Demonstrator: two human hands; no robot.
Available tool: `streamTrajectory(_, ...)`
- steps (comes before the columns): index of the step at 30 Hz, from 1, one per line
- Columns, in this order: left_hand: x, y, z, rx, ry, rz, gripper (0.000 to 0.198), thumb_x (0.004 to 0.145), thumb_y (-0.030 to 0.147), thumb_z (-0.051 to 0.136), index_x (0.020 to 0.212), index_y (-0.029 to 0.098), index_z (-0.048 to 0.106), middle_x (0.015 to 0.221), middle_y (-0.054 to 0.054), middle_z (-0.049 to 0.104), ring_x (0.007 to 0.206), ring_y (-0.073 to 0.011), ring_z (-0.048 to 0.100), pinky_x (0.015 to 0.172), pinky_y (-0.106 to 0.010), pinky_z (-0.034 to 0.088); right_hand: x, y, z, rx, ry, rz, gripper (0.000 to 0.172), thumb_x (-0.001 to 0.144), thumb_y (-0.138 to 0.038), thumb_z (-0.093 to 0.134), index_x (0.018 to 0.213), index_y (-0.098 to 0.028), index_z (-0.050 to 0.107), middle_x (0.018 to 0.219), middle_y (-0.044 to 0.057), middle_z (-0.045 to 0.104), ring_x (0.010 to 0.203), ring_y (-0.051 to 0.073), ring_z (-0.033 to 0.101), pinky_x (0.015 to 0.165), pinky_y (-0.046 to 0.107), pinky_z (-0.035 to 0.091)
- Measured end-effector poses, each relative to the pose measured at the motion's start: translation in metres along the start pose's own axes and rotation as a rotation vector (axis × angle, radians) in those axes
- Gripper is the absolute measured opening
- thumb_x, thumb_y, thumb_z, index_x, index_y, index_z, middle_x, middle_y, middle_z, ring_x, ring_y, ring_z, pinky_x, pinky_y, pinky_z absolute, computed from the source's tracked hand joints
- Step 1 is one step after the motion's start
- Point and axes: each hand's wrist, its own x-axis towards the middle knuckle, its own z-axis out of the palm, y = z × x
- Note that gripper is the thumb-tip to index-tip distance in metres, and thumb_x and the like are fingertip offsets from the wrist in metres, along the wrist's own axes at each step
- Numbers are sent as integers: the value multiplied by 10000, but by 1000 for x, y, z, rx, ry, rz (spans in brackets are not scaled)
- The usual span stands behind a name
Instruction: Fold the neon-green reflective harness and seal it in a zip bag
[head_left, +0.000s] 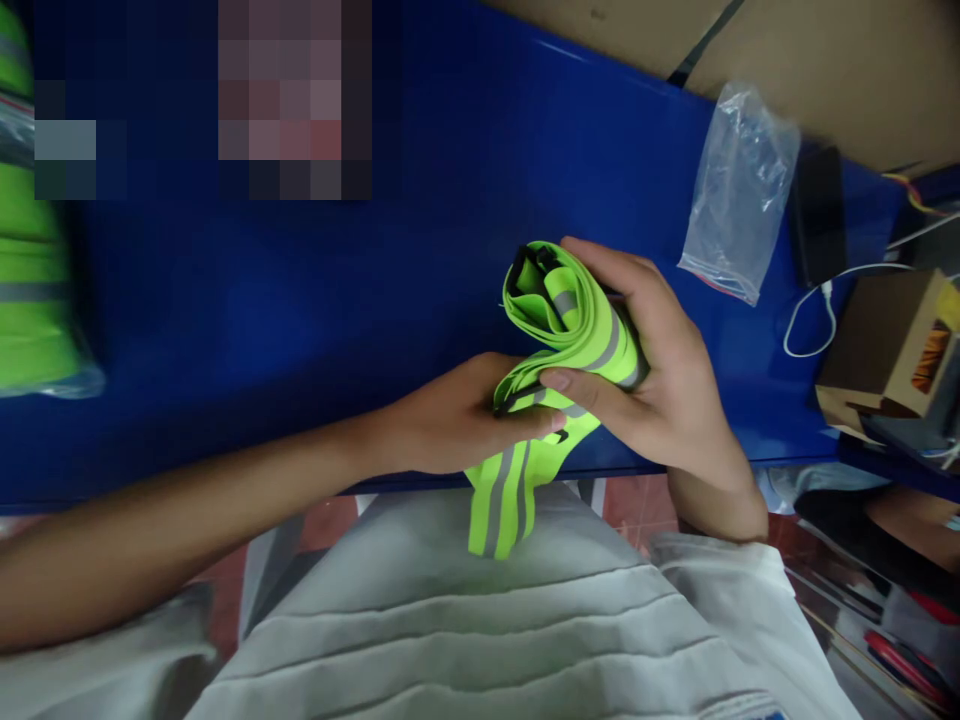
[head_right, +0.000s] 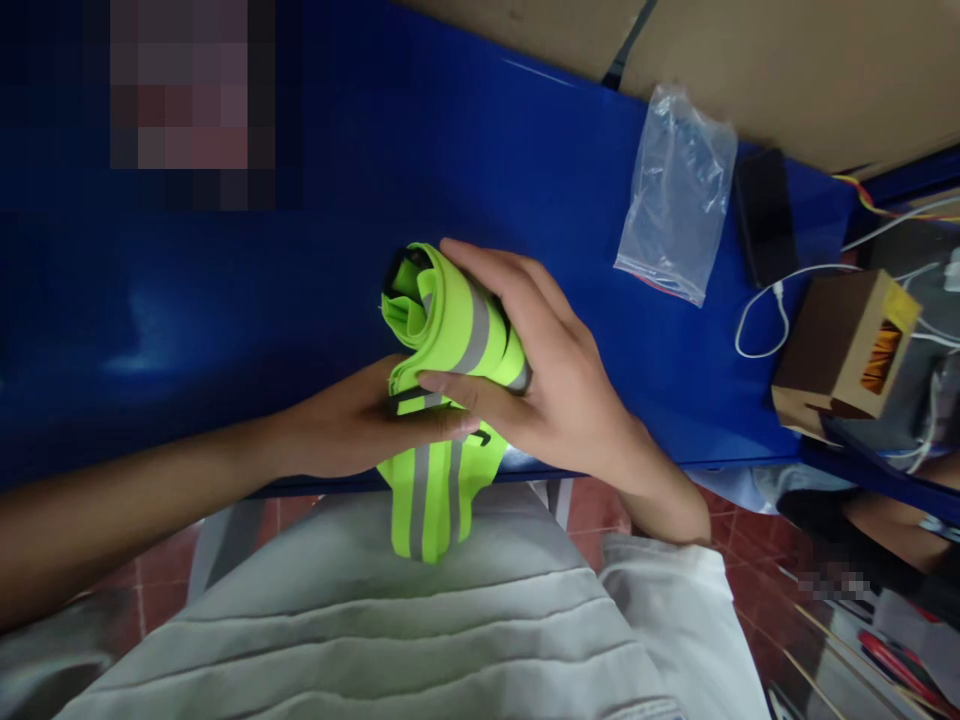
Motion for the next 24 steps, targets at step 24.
streamTrajectory(24, -6, 13, -16, -34, 101, -120, 340, 844, 332, 715, 1158, 209, 670, 1073, -12, 733, 1006, -221, 675, 841, -293, 534, -8, -1, 8, -474, 272, -107, 763, 925, -551, 689, 1590, -368, 363, 1514, 50, 527, 1445, 398, 476, 1232, 532, 407)
